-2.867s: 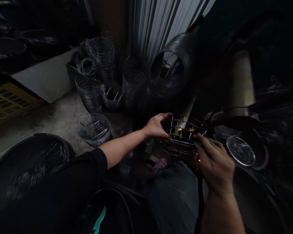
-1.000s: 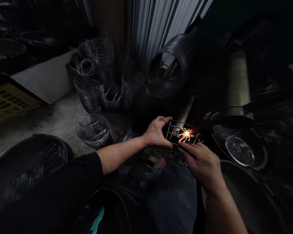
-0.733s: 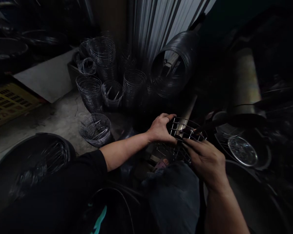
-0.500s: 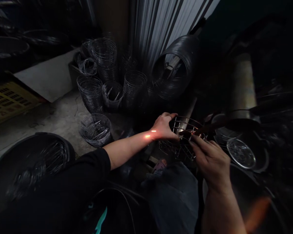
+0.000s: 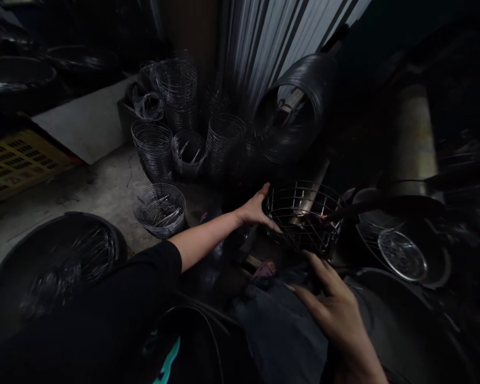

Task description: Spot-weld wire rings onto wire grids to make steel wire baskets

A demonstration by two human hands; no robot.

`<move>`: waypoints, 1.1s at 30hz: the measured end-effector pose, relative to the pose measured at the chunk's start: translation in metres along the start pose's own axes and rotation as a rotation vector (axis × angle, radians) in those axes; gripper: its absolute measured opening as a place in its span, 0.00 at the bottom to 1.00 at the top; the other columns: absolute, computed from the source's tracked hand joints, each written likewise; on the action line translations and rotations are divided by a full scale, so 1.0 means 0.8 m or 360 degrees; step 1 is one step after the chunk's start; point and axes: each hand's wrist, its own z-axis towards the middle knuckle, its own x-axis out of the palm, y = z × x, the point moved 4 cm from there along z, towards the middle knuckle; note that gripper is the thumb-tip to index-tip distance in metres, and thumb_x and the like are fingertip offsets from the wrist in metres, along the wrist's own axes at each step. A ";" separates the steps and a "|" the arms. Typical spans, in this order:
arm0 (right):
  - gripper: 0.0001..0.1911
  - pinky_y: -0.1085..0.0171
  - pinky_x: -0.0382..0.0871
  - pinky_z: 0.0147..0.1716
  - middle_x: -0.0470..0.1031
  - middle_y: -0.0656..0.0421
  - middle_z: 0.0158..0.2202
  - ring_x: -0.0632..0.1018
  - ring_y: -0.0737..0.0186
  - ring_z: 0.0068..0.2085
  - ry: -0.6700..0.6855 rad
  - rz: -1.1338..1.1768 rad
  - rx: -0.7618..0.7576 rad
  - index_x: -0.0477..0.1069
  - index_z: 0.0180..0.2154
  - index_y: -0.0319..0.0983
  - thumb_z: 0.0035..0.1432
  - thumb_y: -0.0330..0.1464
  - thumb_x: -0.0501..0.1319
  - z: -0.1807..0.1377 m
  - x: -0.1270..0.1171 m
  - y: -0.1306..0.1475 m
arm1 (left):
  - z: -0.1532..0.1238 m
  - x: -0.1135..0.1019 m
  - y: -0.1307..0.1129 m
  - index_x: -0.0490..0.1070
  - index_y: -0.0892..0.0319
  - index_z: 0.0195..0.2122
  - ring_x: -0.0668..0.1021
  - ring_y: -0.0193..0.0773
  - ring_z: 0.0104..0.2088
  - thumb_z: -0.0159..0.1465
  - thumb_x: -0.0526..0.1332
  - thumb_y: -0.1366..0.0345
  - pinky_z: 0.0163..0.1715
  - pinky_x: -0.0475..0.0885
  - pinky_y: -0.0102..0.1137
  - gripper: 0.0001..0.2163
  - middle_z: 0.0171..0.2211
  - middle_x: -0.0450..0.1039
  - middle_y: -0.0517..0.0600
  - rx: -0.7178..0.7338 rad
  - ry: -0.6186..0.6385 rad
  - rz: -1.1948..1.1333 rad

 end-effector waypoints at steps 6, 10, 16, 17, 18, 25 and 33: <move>0.16 0.64 0.77 0.34 0.80 0.52 0.36 0.82 0.56 0.37 -0.0062 -0.0253 -0.0501 0.78 0.43 0.37 0.63 0.40 0.57 0.003 -0.020 0.085 | -0.033 -0.014 0.034 0.63 0.64 0.58 0.71 0.51 0.55 0.26 0.78 0.64 0.57 0.66 0.45 0.52 0.54 0.68 0.60 -0.0050 -0.0138 -0.0464; 0.11 0.71 0.75 0.34 0.81 0.57 0.36 0.81 0.62 0.35 0.0187 0.0127 -0.0439 0.78 0.41 0.40 0.62 0.35 0.58 0.023 -0.031 0.113 | -0.086 -0.031 -0.016 0.65 0.59 0.57 0.70 0.52 0.56 0.27 0.77 0.64 0.56 0.67 0.44 0.51 0.56 0.64 0.58 0.0312 0.0028 -0.0041; 0.12 0.66 0.75 0.28 0.81 0.57 0.33 0.81 0.59 0.32 0.0403 -0.0200 -0.0110 0.79 0.39 0.40 0.60 0.34 0.57 0.035 -0.002 0.081 | -0.132 -0.020 -0.061 0.63 0.62 0.59 0.73 0.51 0.52 0.32 0.74 0.59 0.55 0.69 0.41 0.48 0.54 0.64 0.58 0.0486 0.0020 0.0584; 0.13 0.63 0.75 0.29 0.81 0.55 0.34 0.81 0.56 0.33 0.0371 -0.0428 -0.0161 0.78 0.42 0.39 0.58 0.33 0.58 0.032 0.002 0.079 | -0.132 -0.018 -0.063 0.64 0.62 0.58 0.73 0.51 0.52 0.32 0.74 0.59 0.55 0.70 0.42 0.48 0.53 0.65 0.58 0.0485 -0.0002 0.0613; 0.14 0.61 0.75 0.30 0.80 0.54 0.36 0.81 0.54 0.34 0.0335 -0.0633 -0.0233 0.78 0.44 0.37 0.57 0.31 0.59 0.028 0.004 0.078 | -0.131 -0.016 -0.064 0.64 0.62 0.58 0.73 0.51 0.52 0.33 0.73 0.58 0.54 0.70 0.41 0.47 0.53 0.65 0.57 0.0481 -0.0021 0.0622; 0.15 0.64 0.71 0.29 0.78 0.56 0.27 0.78 0.61 0.28 -0.0051 -0.0622 -0.0596 0.77 0.41 0.32 0.63 0.29 0.53 0.013 -0.005 0.074 | -0.117 -0.005 -0.071 0.64 0.65 0.58 0.73 0.50 0.52 0.32 0.74 0.60 0.54 0.70 0.40 0.48 0.52 0.64 0.58 0.0462 -0.0014 0.0525; 0.11 0.66 0.69 0.31 0.78 0.55 0.29 0.77 0.63 0.29 -0.0213 -0.0455 -0.0640 0.78 0.40 0.32 0.62 0.28 0.57 0.040 -0.024 0.040 | -0.079 0.004 -0.081 0.64 0.61 0.58 0.73 0.50 0.52 0.33 0.73 0.64 0.55 0.70 0.40 0.46 0.53 0.64 0.56 0.0461 -0.0039 0.0482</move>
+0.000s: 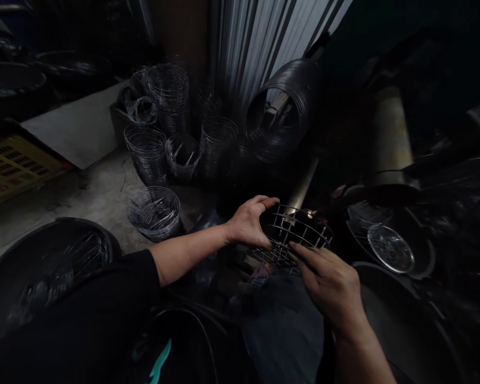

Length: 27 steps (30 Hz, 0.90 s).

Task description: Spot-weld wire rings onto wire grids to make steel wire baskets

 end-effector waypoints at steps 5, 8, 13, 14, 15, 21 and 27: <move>0.10 0.66 0.69 0.30 0.78 0.57 0.29 0.77 0.64 0.28 0.0029 0.0029 0.0056 0.78 0.40 0.36 0.61 0.29 0.58 0.012 0.005 -0.026 | 0.023 0.003 0.007 0.64 0.62 0.58 0.72 0.50 0.52 0.32 0.73 0.65 0.55 0.69 0.40 0.47 0.54 0.63 0.57 -0.0078 0.0010 0.0001; 0.10 0.67 0.70 0.29 0.78 0.58 0.30 0.77 0.64 0.29 0.0016 0.0084 0.0099 0.78 0.39 0.37 0.61 0.31 0.59 0.014 0.007 -0.032 | 0.029 0.005 0.014 0.65 0.61 0.57 0.73 0.49 0.52 0.31 0.74 0.63 0.55 0.70 0.39 0.47 0.54 0.64 0.55 -0.0126 0.0023 -0.0031; 0.10 0.67 0.70 0.28 0.78 0.57 0.30 0.77 0.64 0.29 0.0018 0.0086 0.0136 0.78 0.39 0.36 0.61 0.32 0.58 0.019 0.008 -0.034 | 0.037 0.006 0.017 0.66 0.62 0.57 0.73 0.48 0.51 0.30 0.74 0.63 0.54 0.70 0.38 0.48 0.53 0.65 0.55 -0.0149 0.0043 -0.0032; 0.11 0.66 0.70 0.28 0.78 0.57 0.29 0.77 0.64 0.28 0.0001 0.0060 0.0138 0.79 0.38 0.36 0.62 0.33 0.58 0.022 0.009 -0.036 | 0.041 0.006 0.018 0.66 0.61 0.57 0.73 0.48 0.51 0.30 0.74 0.63 0.54 0.70 0.38 0.48 0.53 0.65 0.55 -0.0166 0.0042 -0.0019; 0.11 0.66 0.70 0.29 0.79 0.57 0.30 0.77 0.63 0.29 -0.0028 0.0035 0.0143 0.79 0.38 0.36 0.62 0.33 0.58 0.025 0.009 -0.040 | 0.045 0.006 0.018 0.65 0.61 0.57 0.73 0.48 0.51 0.30 0.74 0.63 0.54 0.70 0.38 0.47 0.53 0.65 0.54 -0.0186 0.0034 -0.0008; 0.12 0.65 0.71 0.30 0.80 0.56 0.32 0.79 0.61 0.31 -0.0093 0.0149 0.0355 0.79 0.39 0.39 0.60 0.37 0.61 0.031 0.011 -0.061 | 0.063 0.008 0.022 0.66 0.64 0.57 0.73 0.47 0.50 0.31 0.74 0.62 0.52 0.71 0.36 0.47 0.53 0.66 0.56 -0.0210 -0.0003 0.0036; 0.15 0.60 0.74 0.41 0.80 0.56 0.39 0.80 0.59 0.37 -0.0464 0.0520 0.0928 0.76 0.47 0.41 0.57 0.36 0.64 -0.007 -0.008 -0.057 | 0.081 0.008 0.029 0.65 0.61 0.58 0.73 0.48 0.51 0.30 0.75 0.60 0.52 0.71 0.38 0.49 0.53 0.65 0.54 -0.0283 -0.0057 0.0084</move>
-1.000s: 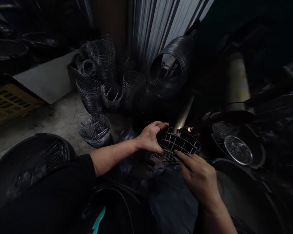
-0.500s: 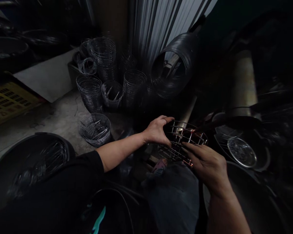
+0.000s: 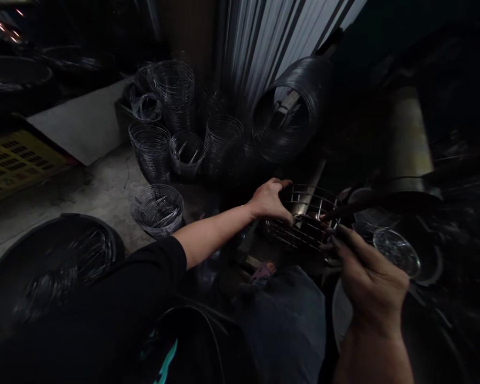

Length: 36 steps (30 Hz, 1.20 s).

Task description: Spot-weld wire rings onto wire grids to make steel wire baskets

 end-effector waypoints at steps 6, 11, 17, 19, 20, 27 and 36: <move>0.31 0.57 0.74 0.45 0.76 0.52 0.49 0.78 0.54 0.46 0.0535 -0.0108 -0.0092 0.67 0.57 0.41 0.53 0.43 0.66 -0.028 0.018 0.000 | 0.000 0.005 0.028 0.57 0.60 0.63 0.61 0.56 0.63 0.26 0.77 0.59 0.63 0.58 0.45 0.58 0.63 0.55 0.60 0.0056 -0.0005 -0.0187; 0.20 0.60 0.77 0.37 0.79 0.50 0.41 0.80 0.53 0.41 0.0587 -0.0460 -0.0583 0.74 0.48 0.37 0.61 0.42 0.58 -0.047 0.029 0.041 | -0.031 0.027 0.080 0.61 0.66 0.58 0.72 0.50 0.54 0.31 0.76 0.61 0.55 0.67 0.45 0.49 0.52 0.69 0.60 -0.0301 0.0079 -0.0910; 0.12 0.66 0.77 0.33 0.81 0.54 0.35 0.81 0.58 0.35 0.0766 -0.0163 -0.0675 0.78 0.42 0.40 0.63 0.35 0.57 -0.043 0.027 0.102 | -0.082 -0.015 0.032 0.64 0.63 0.56 0.71 0.50 0.53 0.26 0.77 0.60 0.57 0.66 0.42 0.51 0.54 0.66 0.57 0.0042 0.0005 -0.0338; 0.12 0.68 0.76 0.31 0.81 0.56 0.34 0.81 0.61 0.33 0.0901 -0.0067 -0.0477 0.79 0.40 0.41 0.63 0.36 0.57 -0.037 0.032 0.100 | -0.103 -0.024 0.007 0.64 0.62 0.57 0.70 0.52 0.54 0.29 0.75 0.59 0.57 0.66 0.43 0.50 0.53 0.65 0.57 0.0195 0.0062 -0.0051; 0.13 0.68 0.75 0.30 0.80 0.57 0.33 0.81 0.61 0.32 0.0945 -0.0089 -0.0400 0.79 0.38 0.41 0.63 0.36 0.56 -0.035 0.036 0.096 | -0.112 -0.026 -0.002 0.63 0.62 0.58 0.70 0.53 0.54 0.31 0.75 0.58 0.57 0.66 0.44 0.49 0.53 0.65 0.58 0.0234 0.0072 0.0045; 0.15 0.60 0.74 0.32 0.80 0.53 0.36 0.80 0.55 0.35 0.0868 -0.0992 -0.0715 0.76 0.46 0.38 0.58 0.30 0.57 -0.054 0.044 0.068 | -0.118 -0.013 -0.014 0.62 0.59 0.58 0.68 0.55 0.55 0.33 0.72 0.55 0.56 0.66 0.48 0.48 0.53 0.65 0.58 0.0194 0.0040 0.0223; 0.12 0.65 0.72 0.31 0.79 0.56 0.29 0.78 0.63 0.29 0.0545 -0.0527 -0.0848 0.78 0.40 0.36 0.61 0.28 0.56 -0.039 0.028 0.051 | -0.091 -0.001 -0.026 0.62 0.60 0.58 0.69 0.54 0.54 0.34 0.72 0.53 0.56 0.66 0.47 0.47 0.53 0.65 0.58 0.0230 0.0015 0.0175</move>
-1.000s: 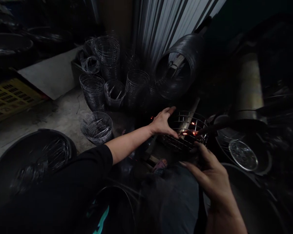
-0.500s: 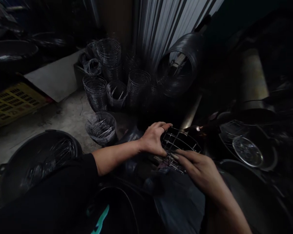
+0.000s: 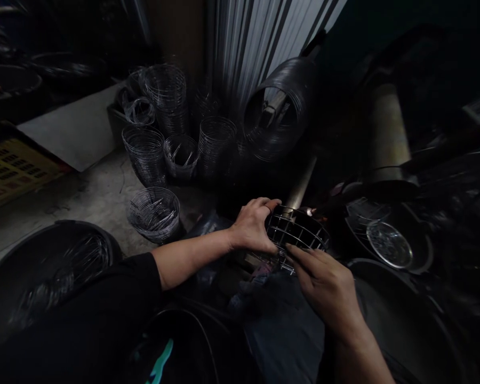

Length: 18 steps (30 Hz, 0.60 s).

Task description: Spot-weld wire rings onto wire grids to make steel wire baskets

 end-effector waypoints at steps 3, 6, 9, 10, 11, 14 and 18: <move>0.12 0.66 0.72 0.31 0.79 0.56 0.29 0.77 0.63 0.29 -0.0061 -0.0002 0.0027 0.78 0.39 0.38 0.62 0.31 0.56 0.008 -0.003 -0.012 | 0.014 0.003 0.002 0.63 0.58 0.57 0.68 0.56 0.55 0.33 0.73 0.56 0.56 0.66 0.48 0.47 0.53 0.64 0.57 -0.0058 0.0024 0.0002; 0.12 0.65 0.71 0.30 0.78 0.56 0.28 0.77 0.63 0.29 -0.0057 -0.0025 0.0064 0.79 0.39 0.38 0.62 0.31 0.56 0.017 -0.004 -0.025 | 0.029 0.004 0.002 0.63 0.58 0.57 0.68 0.55 0.54 0.33 0.72 0.57 0.56 0.66 0.48 0.46 0.53 0.64 0.56 -0.0102 0.0029 -0.0004; 0.12 0.66 0.70 0.28 0.77 0.58 0.27 0.76 0.64 0.28 -0.0037 -0.0036 0.0044 0.78 0.39 0.38 0.61 0.30 0.56 0.023 -0.004 -0.033 | 0.038 0.005 0.003 0.63 0.58 0.57 0.69 0.55 0.54 0.33 0.72 0.58 0.55 0.67 0.47 0.46 0.54 0.64 0.56 -0.0146 0.0030 0.0007; 0.12 0.67 0.69 0.28 0.77 0.58 0.27 0.76 0.64 0.27 -0.0029 -0.0041 0.0036 0.78 0.39 0.38 0.61 0.30 0.56 0.025 -0.004 -0.034 | 0.039 0.006 0.004 0.63 0.58 0.57 0.69 0.55 0.54 0.33 0.72 0.58 0.55 0.68 0.46 0.46 0.54 0.64 0.56 -0.0160 0.0037 0.0017; 0.12 0.67 0.69 0.28 0.77 0.58 0.27 0.76 0.65 0.27 -0.0024 -0.0044 0.0030 0.78 0.39 0.37 0.61 0.30 0.56 0.025 -0.003 -0.035 | 0.039 0.006 0.005 0.63 0.59 0.58 0.69 0.55 0.54 0.33 0.72 0.58 0.55 0.68 0.46 0.46 0.54 0.64 0.56 -0.0170 0.0043 0.0027; 0.12 0.67 0.69 0.28 0.77 0.58 0.27 0.76 0.64 0.27 -0.0019 -0.0044 0.0020 0.78 0.39 0.36 0.62 0.31 0.56 0.025 -0.002 -0.036 | 0.039 0.008 0.006 0.62 0.61 0.58 0.69 0.55 0.54 0.33 0.72 0.57 0.55 0.68 0.45 0.47 0.54 0.64 0.57 -0.0179 0.0051 0.0038; 0.11 0.66 0.70 0.29 0.78 0.57 0.28 0.77 0.64 0.28 -0.0006 0.0000 0.0040 0.78 0.39 0.38 0.62 0.31 0.57 0.025 0.000 -0.039 | 0.040 0.007 0.007 0.62 0.59 0.58 0.69 0.54 0.54 0.33 0.72 0.58 0.55 0.68 0.45 0.47 0.54 0.64 0.56 -0.0193 0.0049 0.0047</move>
